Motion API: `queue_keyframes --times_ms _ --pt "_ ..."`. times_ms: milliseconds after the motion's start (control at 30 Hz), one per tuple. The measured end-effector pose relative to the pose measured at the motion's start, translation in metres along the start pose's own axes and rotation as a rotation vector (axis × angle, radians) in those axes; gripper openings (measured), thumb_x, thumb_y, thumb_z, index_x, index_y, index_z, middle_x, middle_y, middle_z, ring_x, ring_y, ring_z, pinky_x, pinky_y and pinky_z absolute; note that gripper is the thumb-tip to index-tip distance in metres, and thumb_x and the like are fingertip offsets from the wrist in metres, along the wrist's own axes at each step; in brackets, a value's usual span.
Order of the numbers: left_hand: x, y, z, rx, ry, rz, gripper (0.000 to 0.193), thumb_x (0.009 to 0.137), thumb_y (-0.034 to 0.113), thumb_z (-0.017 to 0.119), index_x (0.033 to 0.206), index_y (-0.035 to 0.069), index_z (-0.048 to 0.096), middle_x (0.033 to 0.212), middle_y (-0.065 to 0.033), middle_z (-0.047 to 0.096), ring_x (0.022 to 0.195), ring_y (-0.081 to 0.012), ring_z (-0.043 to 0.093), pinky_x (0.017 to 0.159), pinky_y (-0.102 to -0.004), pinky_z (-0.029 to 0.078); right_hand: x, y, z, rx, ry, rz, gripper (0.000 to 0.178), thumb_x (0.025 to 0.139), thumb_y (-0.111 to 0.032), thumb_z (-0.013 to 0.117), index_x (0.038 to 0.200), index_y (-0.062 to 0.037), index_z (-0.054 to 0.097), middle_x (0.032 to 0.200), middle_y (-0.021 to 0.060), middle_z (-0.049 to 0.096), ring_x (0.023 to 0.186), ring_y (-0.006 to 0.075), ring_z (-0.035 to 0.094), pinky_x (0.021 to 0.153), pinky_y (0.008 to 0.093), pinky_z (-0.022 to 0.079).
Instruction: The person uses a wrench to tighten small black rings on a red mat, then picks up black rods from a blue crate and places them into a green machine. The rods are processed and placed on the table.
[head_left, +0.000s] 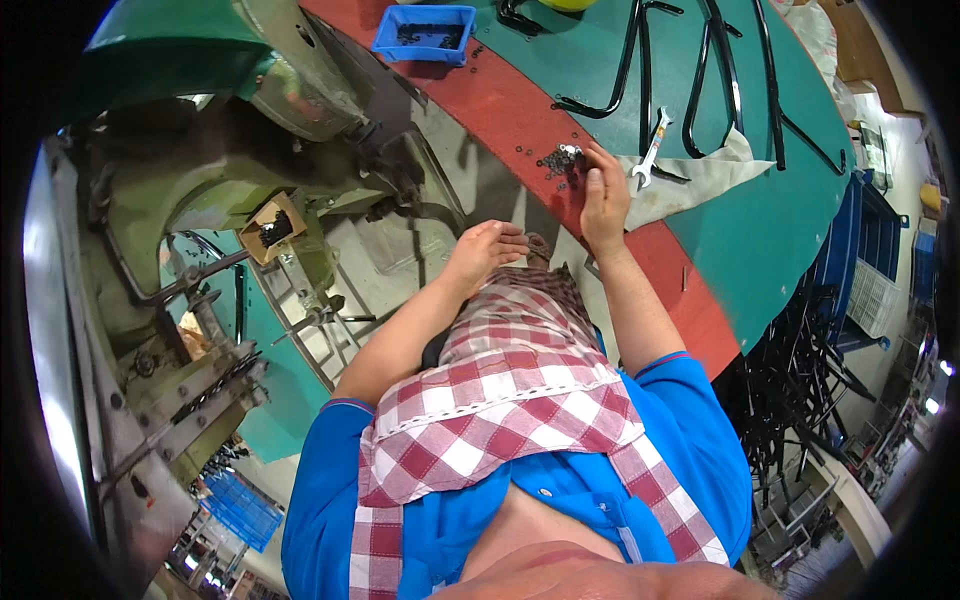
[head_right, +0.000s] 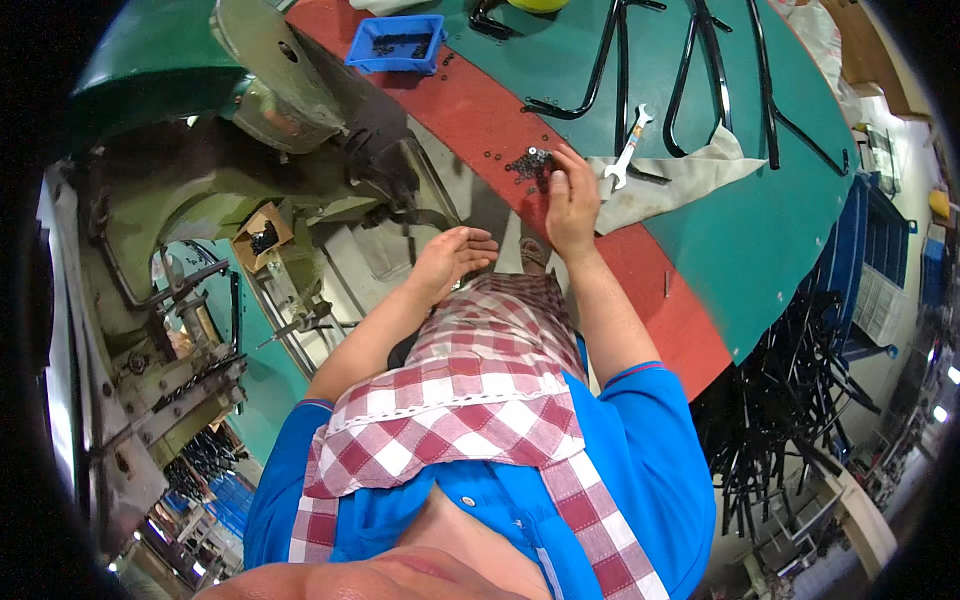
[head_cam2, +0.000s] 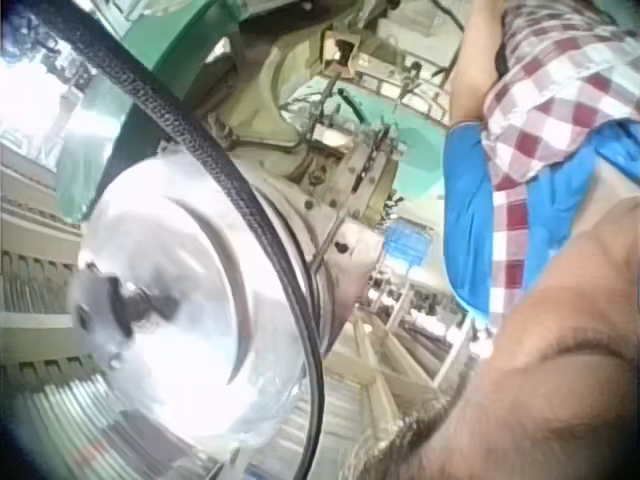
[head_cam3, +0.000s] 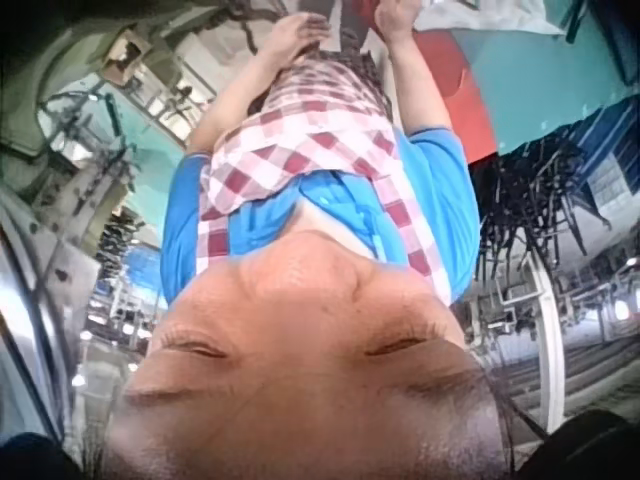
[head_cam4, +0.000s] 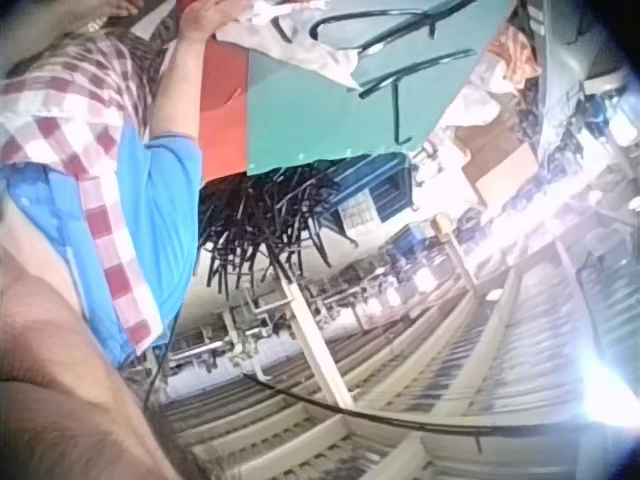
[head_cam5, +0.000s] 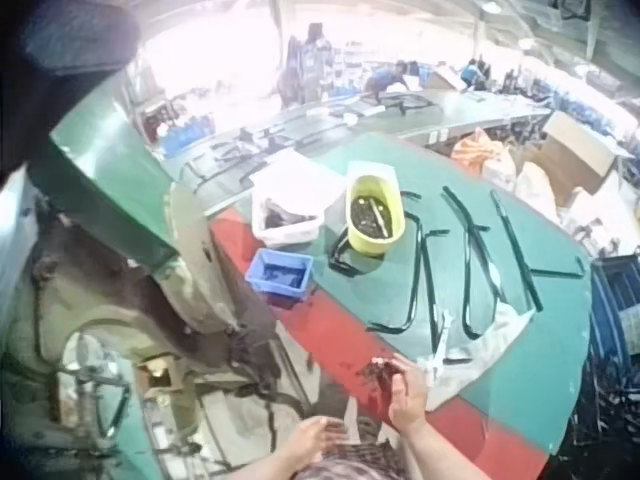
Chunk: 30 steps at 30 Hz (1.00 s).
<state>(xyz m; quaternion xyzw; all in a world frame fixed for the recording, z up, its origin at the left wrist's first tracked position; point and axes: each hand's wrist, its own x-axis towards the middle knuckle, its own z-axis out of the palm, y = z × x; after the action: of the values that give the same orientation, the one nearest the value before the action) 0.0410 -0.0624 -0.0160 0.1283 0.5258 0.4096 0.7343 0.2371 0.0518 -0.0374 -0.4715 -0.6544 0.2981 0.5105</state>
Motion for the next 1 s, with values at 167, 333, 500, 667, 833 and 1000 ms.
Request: queue_keyframes --times_ms 167,333,500,667,833,1000 --pt "0.035 -0.031 0.016 -0.168 0.080 -0.029 0.037 0.105 0.027 0.039 0.114 -0.005 0.054 0.108 -0.0191 0.064 0.101 -0.0296 0.064 0.087 -0.0386 0.049 0.029 -0.002 0.028 -0.039 -0.127 -0.025 0.027 0.091 -0.013 0.060 0.114 0.0005 0.062 0.127 0.0179 0.060 0.117 0.0343 0.055 0.099 0.0410 0.043" --pt "0.054 -0.044 0.025 -0.307 0.137 0.024 0.033 0.103 0.021 0.036 0.112 -0.005 0.055 0.104 -0.0187 0.066 0.095 -0.0290 0.065 0.085 -0.0393 0.051 0.041 -0.004 0.049 -0.038 -0.178 -0.054 0.020 0.091 -0.013 0.060 0.104 0.0001 0.067 0.114 0.0150 0.067 0.109 0.0312 0.061 0.094 0.0399 0.048" --pt "0.074 -0.057 0.018 -0.375 0.019 -0.034 0.035 0.103 0.020 0.031 0.118 -0.001 0.054 0.111 -0.0170 0.065 0.099 -0.0296 0.063 0.091 -0.0423 0.049 0.050 0.004 0.032 0.499 -0.325 0.272 0.032 0.102 -0.017 0.047 0.093 0.0049 0.069 0.102 0.0125 0.071 0.093 0.0184 0.066 0.085 0.0298 0.051" --pt "0.089 -0.018 0.040 -0.365 0.015 -0.030 0.046 0.104 0.032 0.026 0.134 0.004 0.048 0.125 -0.0110 0.062 0.107 -0.0257 0.064 0.089 -0.0437 0.052 0.074 0.025 0.019 0.428 -0.433 0.175 0.033 0.102 -0.018 0.047 0.094 0.0060 0.069 0.101 0.0133 0.071 0.095 0.0190 0.066 0.085 0.0303 0.051" --pt "0.096 0.006 0.043 -0.200 0.022 -0.169 0.043 0.103 0.031 0.031 0.134 0.006 0.048 0.128 -0.0100 0.059 0.109 -0.0237 0.063 0.090 -0.0417 0.052 0.071 0.010 0.037 0.411 -0.601 0.145 0.026 0.099 -0.012 0.051 0.095 0.0051 0.069 0.101 0.0126 0.072 0.095 0.0194 0.067 0.084 0.0309 0.052" --pt "0.096 -0.001 0.051 -0.330 0.215 -0.062 0.041 0.103 0.029 0.031 0.131 0.007 0.051 0.124 -0.0077 0.060 0.111 -0.0194 0.060 0.094 -0.0371 0.049 0.048 0.011 0.034 0.308 -0.477 0.032 0.018 0.092 -0.010 0.056 0.096 0.0007 0.070 0.105 0.0139 0.070 0.098 0.0263 0.066 0.086 0.0349 0.051"
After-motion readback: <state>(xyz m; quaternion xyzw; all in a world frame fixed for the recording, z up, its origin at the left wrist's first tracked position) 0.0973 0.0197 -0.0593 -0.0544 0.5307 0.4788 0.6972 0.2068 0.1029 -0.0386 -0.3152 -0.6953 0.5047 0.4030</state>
